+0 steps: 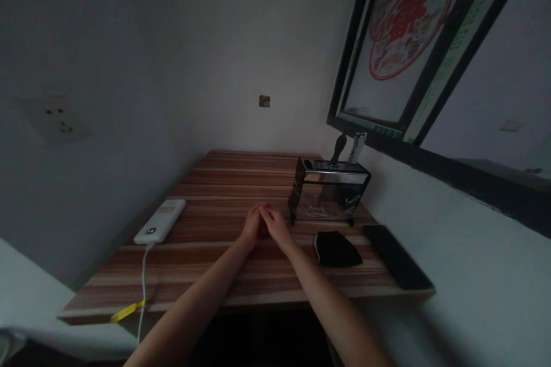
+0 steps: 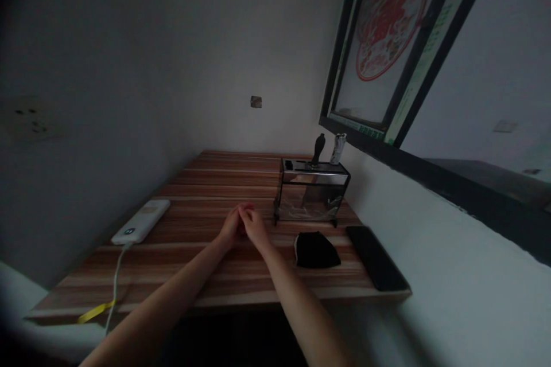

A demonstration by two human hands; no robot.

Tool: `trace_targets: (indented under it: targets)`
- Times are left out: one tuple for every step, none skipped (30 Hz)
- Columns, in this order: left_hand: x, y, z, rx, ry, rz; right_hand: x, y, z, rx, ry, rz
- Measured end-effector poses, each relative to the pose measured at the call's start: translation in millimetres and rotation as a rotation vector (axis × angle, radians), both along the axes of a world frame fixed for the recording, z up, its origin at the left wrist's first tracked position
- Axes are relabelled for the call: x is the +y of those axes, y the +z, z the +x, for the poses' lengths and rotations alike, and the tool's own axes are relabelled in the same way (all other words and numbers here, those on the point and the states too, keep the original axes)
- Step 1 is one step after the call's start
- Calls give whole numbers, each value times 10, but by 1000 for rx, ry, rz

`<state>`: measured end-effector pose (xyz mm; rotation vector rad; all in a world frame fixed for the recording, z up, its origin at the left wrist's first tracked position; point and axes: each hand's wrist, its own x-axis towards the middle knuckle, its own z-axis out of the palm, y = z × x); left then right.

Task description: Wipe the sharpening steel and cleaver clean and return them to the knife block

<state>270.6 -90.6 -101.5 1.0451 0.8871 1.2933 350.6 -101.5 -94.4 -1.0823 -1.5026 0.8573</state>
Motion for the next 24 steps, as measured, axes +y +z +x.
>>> trace_targets:
  targets:
    - [-6,-29,3,13,-13,-8,0,-72,-17,23,-4,-17]
    - [-12,-51,8,27,-31,-13,-7,-130,-21,42,-9,-30]
    - [-15,-66,13,42,-51,-17,-14,-175,-18,59,-13,-39]
    - [-13,-76,16,57,-69,-19,-19,-207,-12,72,-17,-45]
    - [-4,-82,18,74,-82,-21,-17,-228,-5,81,-18,-49]
    - [9,-84,17,93,-90,-20,-10,-242,2,88,-17,-53]
    - [25,-85,13,114,-94,-17,2,-252,6,93,-15,-57]
    - [43,-84,9,136,-96,-12,18,-259,10,98,-15,-62]
    - [59,-80,3,158,-97,-6,34,-267,12,103,-17,-67]
    - [71,-75,-3,181,-98,1,50,-274,14,107,-18,-70]
    - [80,-67,-8,204,-102,8,63,-281,16,112,-20,-72]
    - [85,-59,-13,226,-106,15,72,-287,17,115,-20,-72]
    - [86,-49,-17,246,-109,22,78,-294,19,117,-20,-71]
    - [86,-39,-21,264,-112,29,81,-299,20,118,-18,-69]
    - [84,-29,-24,280,-113,37,83,-304,21,119,-18,-68]
    - [84,-21,-27,293,-114,45,83,-308,22,119,-18,-66]
    - [83,-15,-29,304,-115,53,83,-311,22,118,-19,-64]
    - [83,-10,-31,314,-115,61,83,-314,23,117,-21,-62]
    - [83,-7,-31,321,-116,68,83,-317,23,115,-23,-59]
    - [82,-6,-32,327,-117,74,84,-319,24,112,-24,-57]
    - [78,-6,-32,331,-117,78,84,-322,25,108,-25,-55]
    - [72,-6,-31,334,-118,81,84,-325,26,103,-26,-53]
    - [63,-7,-30,336,-119,82,83,-329,27,99,-27,-50]
    - [51,-8,-29,337,-119,83,81,-332,28,94,-28,-48]
